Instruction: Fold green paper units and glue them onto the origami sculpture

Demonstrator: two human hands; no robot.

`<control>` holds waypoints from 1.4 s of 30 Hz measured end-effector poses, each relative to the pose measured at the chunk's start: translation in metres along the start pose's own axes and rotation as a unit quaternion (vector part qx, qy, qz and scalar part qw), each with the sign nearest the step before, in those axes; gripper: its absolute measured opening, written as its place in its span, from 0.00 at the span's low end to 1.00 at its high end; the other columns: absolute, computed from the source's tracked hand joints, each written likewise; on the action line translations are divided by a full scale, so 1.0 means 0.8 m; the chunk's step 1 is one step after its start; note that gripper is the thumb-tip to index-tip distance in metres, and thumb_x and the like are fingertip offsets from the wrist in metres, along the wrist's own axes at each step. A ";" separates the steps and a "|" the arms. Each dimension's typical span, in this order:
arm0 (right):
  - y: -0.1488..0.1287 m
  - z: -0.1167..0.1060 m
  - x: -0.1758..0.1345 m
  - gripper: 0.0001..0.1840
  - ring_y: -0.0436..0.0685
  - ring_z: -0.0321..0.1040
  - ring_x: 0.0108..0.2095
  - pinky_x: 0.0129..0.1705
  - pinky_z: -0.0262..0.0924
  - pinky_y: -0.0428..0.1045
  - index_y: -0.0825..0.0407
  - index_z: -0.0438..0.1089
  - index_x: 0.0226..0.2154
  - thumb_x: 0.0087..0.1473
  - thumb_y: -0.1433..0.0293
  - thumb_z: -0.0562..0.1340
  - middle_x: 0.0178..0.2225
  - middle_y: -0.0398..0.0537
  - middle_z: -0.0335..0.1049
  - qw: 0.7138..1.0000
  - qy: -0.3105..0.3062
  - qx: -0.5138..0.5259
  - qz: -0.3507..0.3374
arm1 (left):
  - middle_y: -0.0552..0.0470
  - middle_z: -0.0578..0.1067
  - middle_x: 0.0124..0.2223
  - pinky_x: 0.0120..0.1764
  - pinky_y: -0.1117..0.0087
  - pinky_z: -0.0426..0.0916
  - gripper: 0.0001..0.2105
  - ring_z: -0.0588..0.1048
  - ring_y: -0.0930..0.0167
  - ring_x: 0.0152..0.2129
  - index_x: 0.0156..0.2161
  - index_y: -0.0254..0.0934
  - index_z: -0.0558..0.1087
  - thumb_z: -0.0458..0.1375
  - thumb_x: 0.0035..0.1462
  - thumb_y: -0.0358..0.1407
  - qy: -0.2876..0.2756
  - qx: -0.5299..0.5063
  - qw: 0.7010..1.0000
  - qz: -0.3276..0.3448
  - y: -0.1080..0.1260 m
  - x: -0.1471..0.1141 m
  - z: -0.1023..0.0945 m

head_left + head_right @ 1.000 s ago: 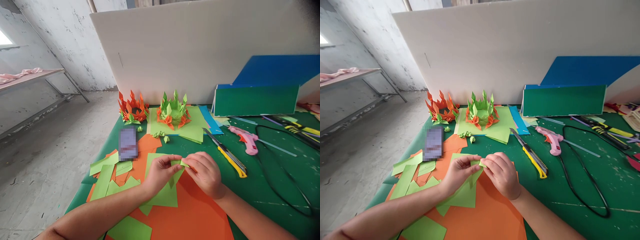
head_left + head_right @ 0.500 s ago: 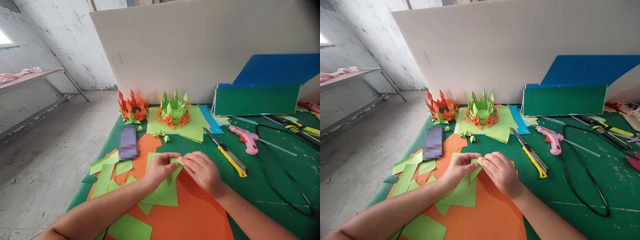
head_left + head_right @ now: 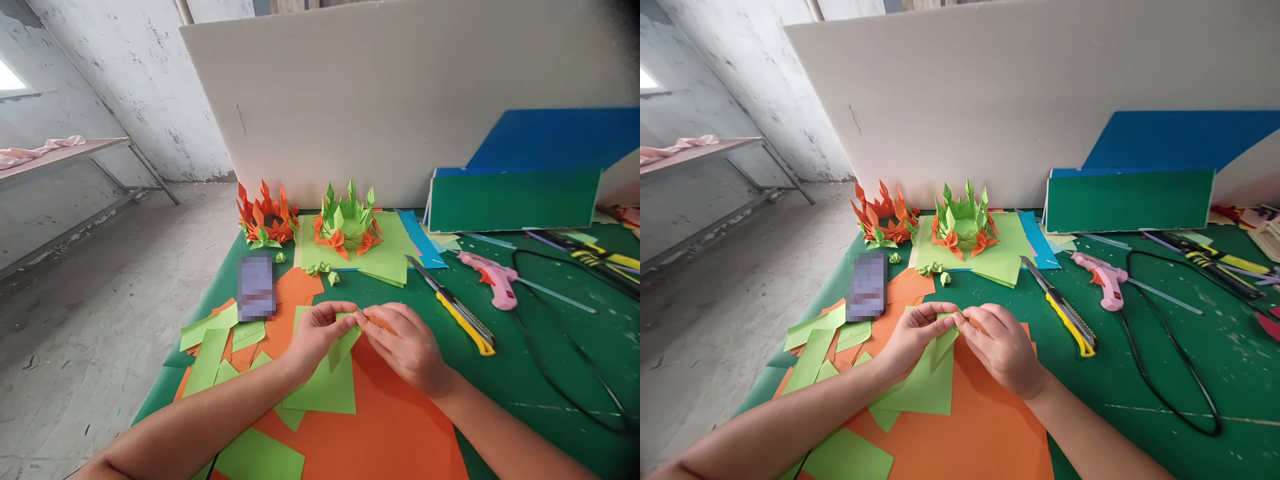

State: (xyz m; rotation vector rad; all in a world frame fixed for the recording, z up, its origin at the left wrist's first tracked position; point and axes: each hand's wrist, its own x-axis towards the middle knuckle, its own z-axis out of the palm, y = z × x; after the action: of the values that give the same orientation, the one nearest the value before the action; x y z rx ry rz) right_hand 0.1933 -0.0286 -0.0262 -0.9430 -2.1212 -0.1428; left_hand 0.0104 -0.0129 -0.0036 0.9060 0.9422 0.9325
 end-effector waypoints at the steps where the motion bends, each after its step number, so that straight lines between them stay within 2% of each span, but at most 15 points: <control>1: 0.000 0.000 0.000 0.22 0.58 0.68 0.41 0.42 0.69 0.54 0.43 0.68 0.53 0.57 0.76 0.60 0.40 0.49 0.74 1.000 0.002 -0.003 -0.001 | 0.48 0.78 0.35 0.41 0.69 0.68 0.15 0.75 0.70 0.34 0.38 0.34 0.77 0.68 0.45 0.39 -0.001 0.001 1.000 0.000 0.001 -0.001 0.000; 6: 0.001 0.002 -0.003 0.24 0.57 0.68 0.39 0.41 0.68 0.53 0.43 0.68 0.53 0.55 0.77 0.61 0.38 0.49 0.74 1.000 0.008 -0.012 -0.010 | 0.52 0.76 0.32 0.37 0.73 0.67 0.16 0.72 0.74 0.31 0.39 0.35 0.76 0.69 0.44 0.38 0.009 0.007 1.000 0.012 0.002 -0.001 0.002; 10: 0.005 0.001 -0.005 0.21 0.57 0.68 0.40 0.41 0.67 0.54 0.41 0.70 0.50 0.56 0.77 0.59 0.38 0.48 0.73 1.000 0.015 0.021 0.014 | 0.54 0.73 0.32 0.34 0.75 0.66 0.16 0.70 0.76 0.29 0.39 0.35 0.75 0.69 0.44 0.38 0.015 0.015 0.999 0.024 -0.001 0.001 0.001; 12: 0.005 0.001 -0.004 0.19 0.57 0.69 0.41 0.42 0.67 0.55 0.42 0.71 0.48 0.57 0.76 0.57 0.39 0.48 0.72 0.995 0.031 0.076 0.053 | 0.54 0.73 0.33 0.33 0.76 0.65 0.15 0.69 0.77 0.28 0.38 0.36 0.74 0.69 0.44 0.38 0.021 0.022 0.999 0.045 -0.003 0.002 0.000; 14: 0.004 0.001 -0.003 0.16 0.58 0.69 0.41 0.43 0.67 0.55 0.45 0.69 0.47 0.58 0.73 0.55 0.39 0.49 0.72 0.978 0.045 0.156 0.130 | 0.54 0.73 0.34 0.33 0.75 0.66 0.15 0.70 0.77 0.28 0.38 0.36 0.74 0.68 0.45 0.38 0.019 0.033 0.997 0.069 -0.005 0.002 -0.001; 17: 0.001 0.004 0.000 0.08 0.56 0.69 0.39 0.41 0.67 0.52 0.48 0.68 0.41 0.58 0.67 0.57 0.37 0.48 0.72 0.939 0.020 0.251 0.234 | 0.52 0.75 0.37 0.35 0.72 0.68 0.13 0.72 0.74 0.31 0.39 0.37 0.73 0.66 0.48 0.39 -0.002 0.071 0.992 0.102 -0.008 0.001 -0.001; 19: -0.001 0.007 0.001 0.06 0.55 0.69 0.36 0.38 0.67 0.49 0.49 0.68 0.36 0.57 0.65 0.60 0.35 0.47 0.71 0.925 -0.001 0.278 0.260 | 0.50 0.75 0.38 0.37 0.71 0.68 0.11 0.73 0.72 0.32 0.39 0.37 0.72 0.64 0.51 0.39 -0.010 0.122 0.984 0.132 -0.009 0.000 -0.001; 24: -0.005 0.010 0.003 0.06 0.52 0.65 0.31 0.33 0.64 0.46 0.49 0.66 0.30 0.57 0.65 0.61 0.29 0.44 0.67 0.902 -0.011 0.323 0.285 | 0.50 0.72 0.37 0.38 0.71 0.68 0.08 0.72 0.72 0.33 0.39 0.37 0.71 0.61 0.53 0.36 -0.007 0.211 0.958 0.194 -0.012 -0.001 -0.002; 31: -0.003 0.012 0.002 0.09 0.52 0.64 0.29 0.31 0.63 0.47 0.49 0.65 0.27 0.56 0.65 0.62 0.26 0.43 0.65 0.891 0.004 0.353 0.285 | 0.50 0.71 0.39 0.41 0.70 0.68 0.11 0.72 0.70 0.38 0.39 0.37 0.69 0.63 0.52 0.37 -0.027 0.149 0.977 0.152 -0.010 -0.001 0.000; 35: -0.002 0.014 0.002 0.10 0.52 0.63 0.29 0.31 0.62 0.46 0.49 0.64 0.26 0.55 0.66 0.62 0.26 0.42 0.64 0.886 0.013 0.366 0.285 | 0.51 0.71 0.37 0.38 0.71 0.68 0.10 0.72 0.71 0.36 0.38 0.37 0.69 0.62 0.54 0.39 -0.047 0.107 0.985 0.128 -0.010 0.000 0.000; 42: -0.005 0.003 0.006 0.07 0.51 0.62 0.31 0.32 0.59 0.45 0.49 0.67 0.31 0.60 0.66 0.57 0.29 0.43 0.64 0.860 -0.039 0.408 0.305 | 0.52 0.72 0.36 0.37 0.72 0.67 0.07 0.71 0.74 0.31 0.37 0.36 0.69 0.60 0.55 0.36 -0.023 0.184 0.969 0.163 -0.010 -0.001 -0.001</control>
State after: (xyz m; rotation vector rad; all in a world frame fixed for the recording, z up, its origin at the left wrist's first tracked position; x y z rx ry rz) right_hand 0.1870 -0.0276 -0.0240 -1.0152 -1.5751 1.0467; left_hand 0.0112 -0.0156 -0.0109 1.4253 0.9590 1.0241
